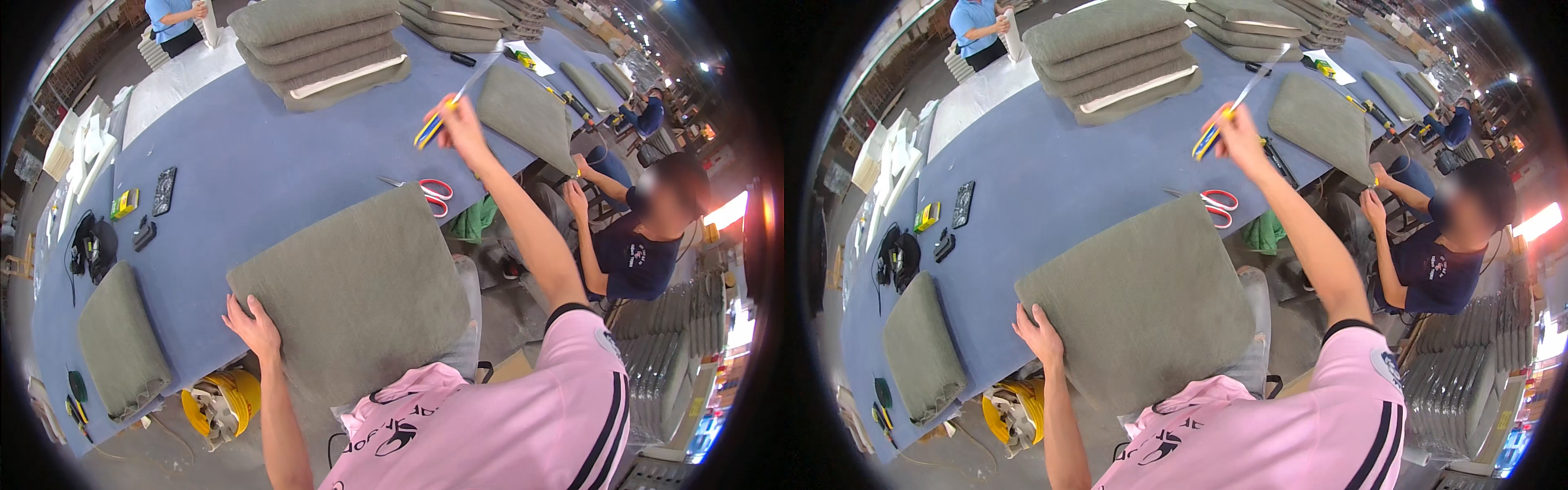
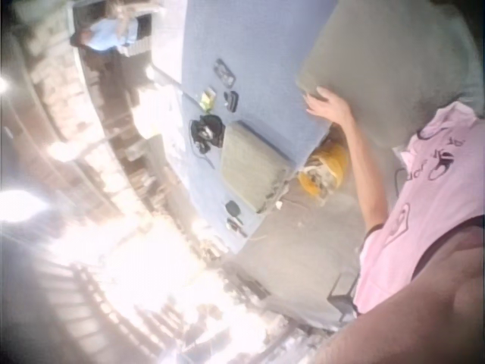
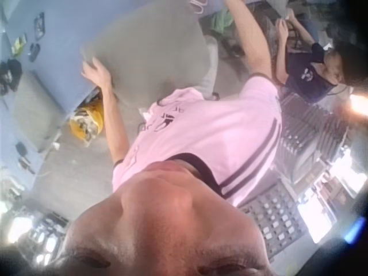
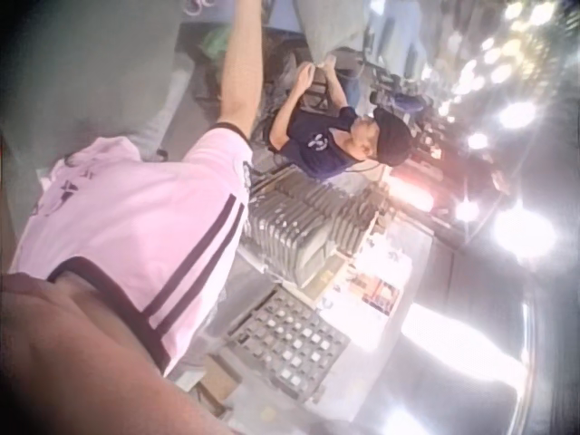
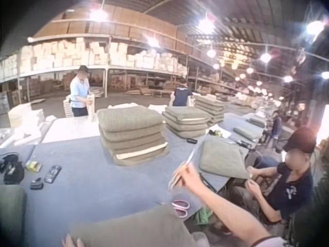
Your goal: The person staples fabric onto cushion frames using a staple gun, trims excess fabric with scissors, and uses a screwdriver to tuck edges. They handle multiple cushions, flipping and adjusting them on a work table in a warehouse setting.
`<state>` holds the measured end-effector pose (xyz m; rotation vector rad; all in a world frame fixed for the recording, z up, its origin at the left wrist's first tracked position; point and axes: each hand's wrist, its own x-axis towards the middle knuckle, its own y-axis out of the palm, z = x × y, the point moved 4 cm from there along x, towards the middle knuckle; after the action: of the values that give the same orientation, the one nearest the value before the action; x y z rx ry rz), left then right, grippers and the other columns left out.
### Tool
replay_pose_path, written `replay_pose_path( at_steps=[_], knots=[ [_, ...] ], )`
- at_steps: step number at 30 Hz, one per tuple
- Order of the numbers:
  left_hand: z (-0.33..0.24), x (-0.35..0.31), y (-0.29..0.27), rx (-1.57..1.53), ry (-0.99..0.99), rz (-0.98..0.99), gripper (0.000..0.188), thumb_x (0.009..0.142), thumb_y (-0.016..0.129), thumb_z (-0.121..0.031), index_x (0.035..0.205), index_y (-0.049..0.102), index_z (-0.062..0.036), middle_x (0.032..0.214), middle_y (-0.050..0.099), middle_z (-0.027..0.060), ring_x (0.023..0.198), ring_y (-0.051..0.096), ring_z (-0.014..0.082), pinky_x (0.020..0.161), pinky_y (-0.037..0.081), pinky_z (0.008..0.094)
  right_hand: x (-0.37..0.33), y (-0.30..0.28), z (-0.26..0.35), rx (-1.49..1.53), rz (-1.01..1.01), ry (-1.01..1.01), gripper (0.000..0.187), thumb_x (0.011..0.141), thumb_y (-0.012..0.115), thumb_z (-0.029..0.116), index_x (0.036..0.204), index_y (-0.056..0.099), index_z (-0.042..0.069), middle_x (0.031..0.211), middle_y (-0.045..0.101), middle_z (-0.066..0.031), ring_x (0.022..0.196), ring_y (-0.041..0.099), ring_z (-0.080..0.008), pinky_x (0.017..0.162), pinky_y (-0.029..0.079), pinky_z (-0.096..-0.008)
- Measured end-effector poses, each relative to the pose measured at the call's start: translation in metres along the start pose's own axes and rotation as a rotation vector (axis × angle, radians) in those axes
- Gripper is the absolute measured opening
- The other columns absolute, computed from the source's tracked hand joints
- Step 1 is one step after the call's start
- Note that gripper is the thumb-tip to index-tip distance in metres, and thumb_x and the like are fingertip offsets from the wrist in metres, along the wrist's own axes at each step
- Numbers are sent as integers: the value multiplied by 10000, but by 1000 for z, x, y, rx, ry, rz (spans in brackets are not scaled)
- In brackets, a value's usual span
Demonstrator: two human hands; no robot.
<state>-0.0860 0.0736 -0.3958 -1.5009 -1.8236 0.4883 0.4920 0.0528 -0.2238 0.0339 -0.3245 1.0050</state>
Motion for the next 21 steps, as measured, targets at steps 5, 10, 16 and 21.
replay_pose_path(
  at_steps=[5, 10, 16, 21],
  knots=[
    [-1, -1, 1, 6, -8, 29, 645, 1150, 500, -403, 1561, 479, 93, 1619, 517, 274, 1554, 411, 428, 1363, 148, 543, -26, -21, -32, 64, -270, -102, 205, 1165, 537, 226, 1313, 471, 100, 951, 735, -77, 554, 546, -78, 464, 411, -259],
    [0, -4, -2, 6, -14, 60, 656, 1156, 486, -414, 1572, 472, 92, 1612, 527, 276, 1543, 406, 457, 1356, 171, 540, -75, -20, -87, -415, -70, 53, 316, 1073, 679, 348, 1291, 634, 123, 849, 733, -133, 745, 734, -268, 681, 560, -419],
    [-8, -5, -2, -29, -35, 10, 614, 1140, 541, -369, 1567, 476, 68, 1570, 544, 268, 1489, 457, 446, 1305, 265, 528, -62, -34, -42, -765, -308, -186, 376, 1042, 703, 328, 1332, 694, 89, 1158, 766, -200, 1052, 739, -404, 900, 578, -488],
    [-22, -25, -29, -198, -45, -89, 580, 1071, 621, -160, 1605, 444, -20, 1380, 568, 181, 1214, 559, 313, 1099, 458, 437, -114, 23, -92, -398, 85, 51, 559, 1088, 660, 350, 1550, 543, 58, 1561, 578, -220, 1240, 688, -367, 1060, 536, -461]
  ],
)
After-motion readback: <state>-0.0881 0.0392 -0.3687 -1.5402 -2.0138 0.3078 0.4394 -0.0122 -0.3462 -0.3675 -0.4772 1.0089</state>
